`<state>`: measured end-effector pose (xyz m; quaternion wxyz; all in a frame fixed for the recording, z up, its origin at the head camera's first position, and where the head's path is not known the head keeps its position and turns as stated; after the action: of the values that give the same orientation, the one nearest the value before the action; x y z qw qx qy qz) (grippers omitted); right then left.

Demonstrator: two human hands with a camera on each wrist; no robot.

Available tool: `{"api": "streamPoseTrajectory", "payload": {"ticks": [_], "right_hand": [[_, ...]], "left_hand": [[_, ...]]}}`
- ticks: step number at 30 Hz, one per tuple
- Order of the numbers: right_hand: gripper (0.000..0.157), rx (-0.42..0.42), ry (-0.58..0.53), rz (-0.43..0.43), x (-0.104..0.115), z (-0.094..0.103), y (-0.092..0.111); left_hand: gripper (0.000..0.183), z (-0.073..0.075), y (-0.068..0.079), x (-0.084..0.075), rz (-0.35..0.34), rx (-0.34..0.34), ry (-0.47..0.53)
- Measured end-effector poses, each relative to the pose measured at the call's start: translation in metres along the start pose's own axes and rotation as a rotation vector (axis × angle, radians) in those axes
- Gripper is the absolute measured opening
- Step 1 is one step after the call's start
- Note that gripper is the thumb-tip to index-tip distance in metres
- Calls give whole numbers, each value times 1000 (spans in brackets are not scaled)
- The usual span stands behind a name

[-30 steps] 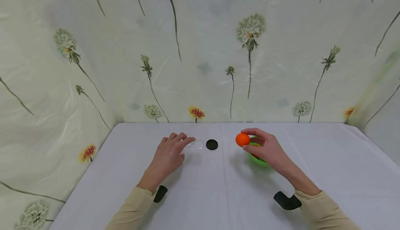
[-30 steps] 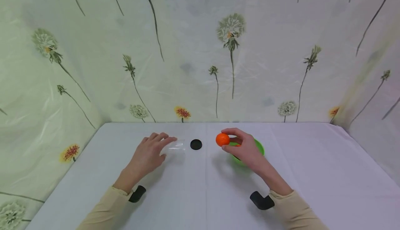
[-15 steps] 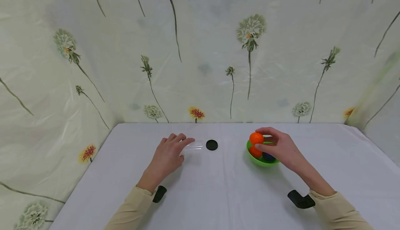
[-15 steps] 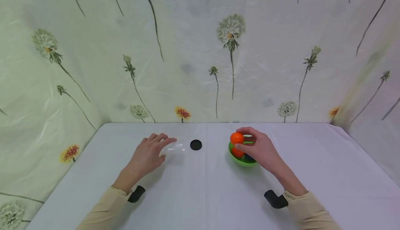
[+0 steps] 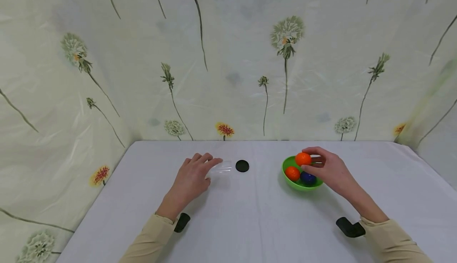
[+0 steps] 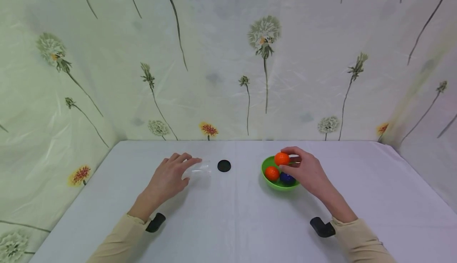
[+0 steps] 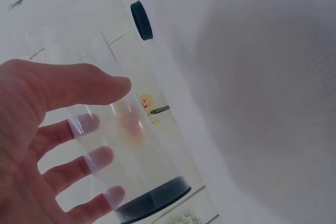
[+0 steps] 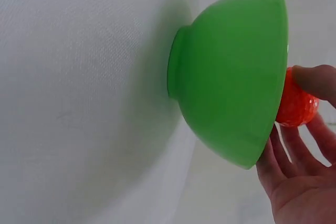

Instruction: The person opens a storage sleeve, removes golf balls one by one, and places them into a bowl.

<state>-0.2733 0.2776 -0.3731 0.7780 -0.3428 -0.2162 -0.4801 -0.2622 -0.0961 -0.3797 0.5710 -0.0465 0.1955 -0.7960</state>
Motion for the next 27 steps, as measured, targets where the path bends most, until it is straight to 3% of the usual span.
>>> {"api": "streamPoseTrajectory", "payload": {"ticks": [15,27], "right_hand": [[51,-1,53,-25,-15,-2,0],[50,0,12,-28,-21,-4,2]], "left_hand": [[57,-1,2,1,2,-8,37],[57,-3,3,0,12,9,45]]}}
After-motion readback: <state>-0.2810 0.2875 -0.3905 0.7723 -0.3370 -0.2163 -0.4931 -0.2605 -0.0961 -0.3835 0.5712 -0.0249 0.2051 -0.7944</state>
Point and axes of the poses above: each hand's wrist, its own y-axis away from the middle knuckle, its own z-axis out of the back of the hand, x = y × z, the point moved 4 cm from there along -y, towards the middle knuckle, and after that the axes turned 12 degrees about z, right-handed, at the moved point
